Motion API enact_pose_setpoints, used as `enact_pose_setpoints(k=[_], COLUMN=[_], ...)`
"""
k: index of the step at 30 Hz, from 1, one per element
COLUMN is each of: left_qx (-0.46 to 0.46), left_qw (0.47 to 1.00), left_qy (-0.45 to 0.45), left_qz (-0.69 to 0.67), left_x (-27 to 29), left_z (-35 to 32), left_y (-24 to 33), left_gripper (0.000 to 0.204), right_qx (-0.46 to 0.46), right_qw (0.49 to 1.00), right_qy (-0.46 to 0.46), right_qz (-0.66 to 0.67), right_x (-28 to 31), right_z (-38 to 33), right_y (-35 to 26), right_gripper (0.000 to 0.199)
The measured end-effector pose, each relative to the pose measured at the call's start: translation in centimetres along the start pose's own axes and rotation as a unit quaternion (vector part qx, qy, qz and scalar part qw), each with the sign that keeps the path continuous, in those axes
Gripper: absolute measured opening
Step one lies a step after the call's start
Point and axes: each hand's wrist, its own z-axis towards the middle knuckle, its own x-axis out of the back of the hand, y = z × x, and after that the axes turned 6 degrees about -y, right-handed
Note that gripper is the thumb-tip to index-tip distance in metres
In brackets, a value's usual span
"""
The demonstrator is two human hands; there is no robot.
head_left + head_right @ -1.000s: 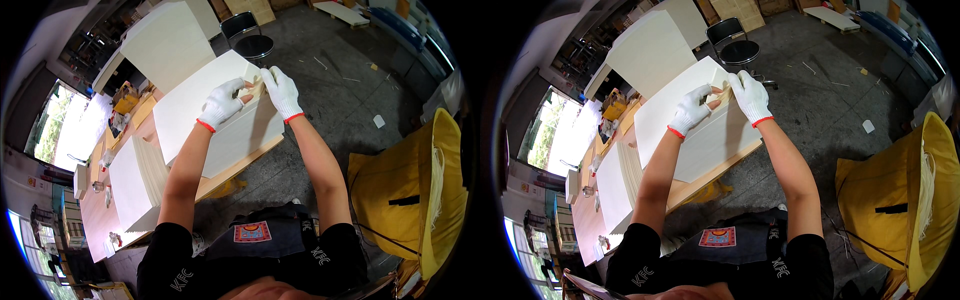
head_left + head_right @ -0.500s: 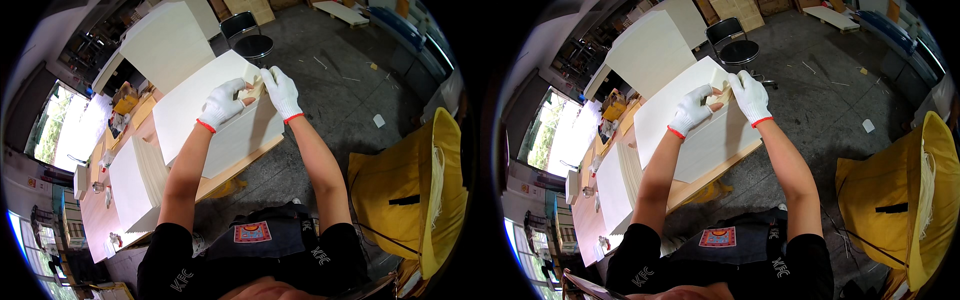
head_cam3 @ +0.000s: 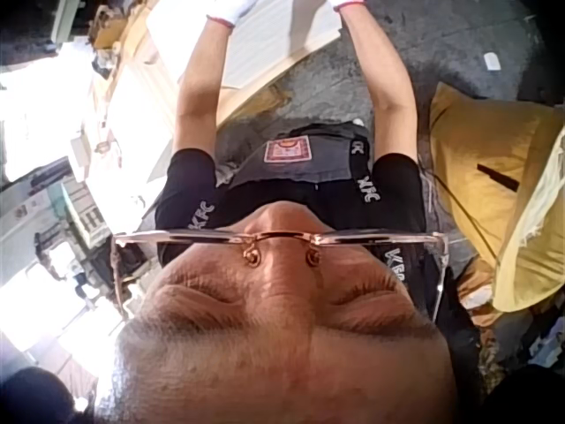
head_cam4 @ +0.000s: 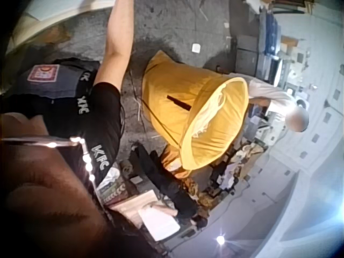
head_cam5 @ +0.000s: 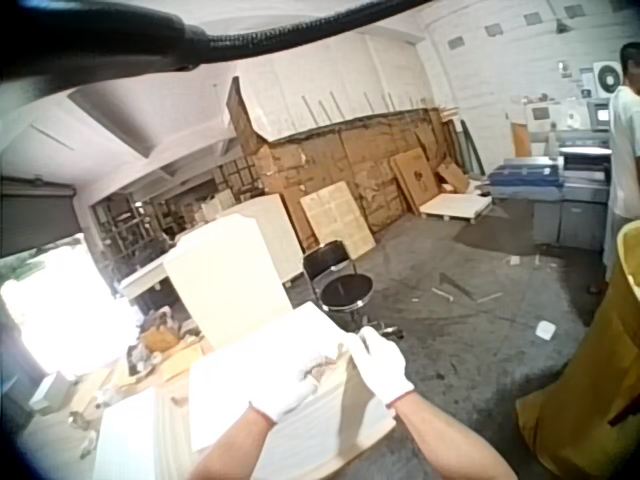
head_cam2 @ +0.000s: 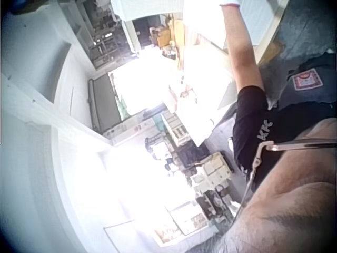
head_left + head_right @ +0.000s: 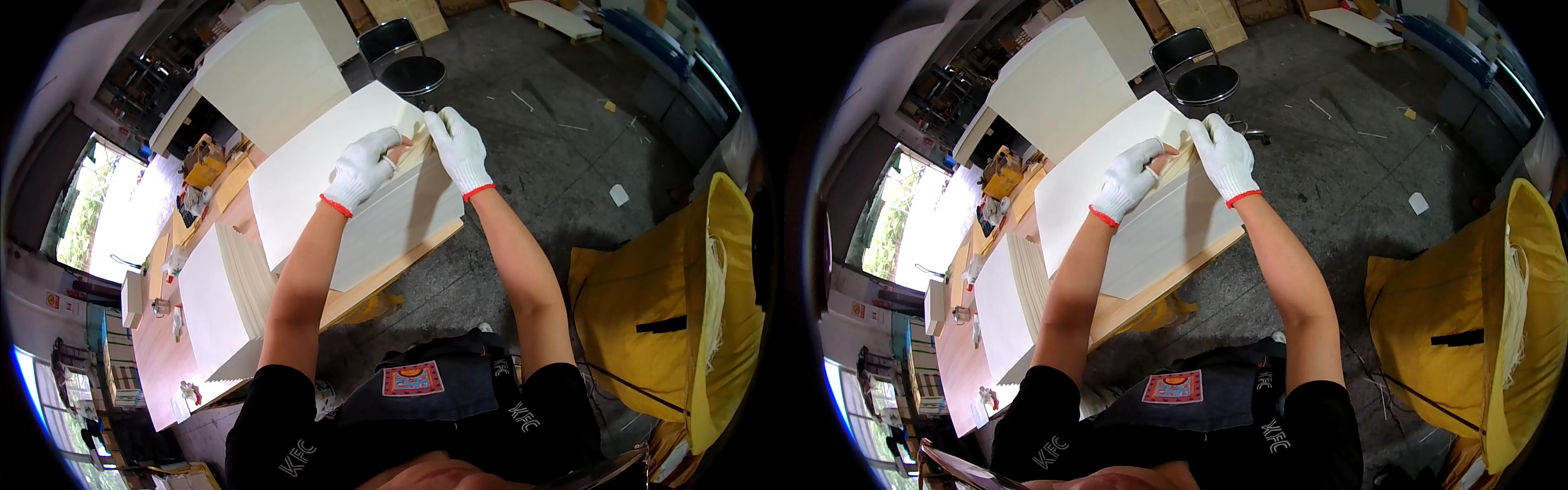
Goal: The person repeatedly sands the edges of white rectangular boards using a sanding block. They handle the boards one at a time, lifting them from a stack, sanding the edges, and placing them back down.
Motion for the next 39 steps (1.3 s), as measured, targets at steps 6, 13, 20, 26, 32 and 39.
enact_pose_setpoints(k=[6, 13, 20, 26, 32, 39], left_qx=[0.036, 0.057, 0.016, 0.036, 0.053, 0.057], left_qw=[0.999, 0.998, 1.0, 0.999, 0.998, 0.997], left_qy=[-0.011, -0.01, -0.024, -0.013, -0.028, -0.024], left_qz=[0.016, -0.036, 0.007, 0.023, 0.023, -0.053], left_x=[0.3, 0.3, 0.2, 0.0, 0.4, 0.3], left_z=[-0.2, -0.1, 0.0, 0.0, -0.1, 0.0], left_y=[0.8, 0.7, 0.6, 0.7, 1.6, 0.8], left_gripper=[0.032, 0.027, 0.027, 0.039, 0.039, 0.033], right_qx=[-0.001, -0.013, -0.018, -0.016, -0.018, -0.013], right_qw=[1.0, 1.0, 1.0, 1.0, 1.0, 0.999], right_qy=[0.001, -0.015, 0.004, 0.006, 0.007, 0.002], right_qz=[0.001, 0.008, 0.019, 0.006, 0.007, 0.041], right_x=[0.0, 0.5, 0.0, -0.1, -0.1, 0.3], right_z=[-0.1, -0.3, -0.2, -0.1, 0.0, -0.5], right_y=[-0.2, -0.9, -0.3, -0.2, -0.1, -0.7], right_gripper=[0.053, 0.054, 0.051, 0.05, 0.05, 0.052])
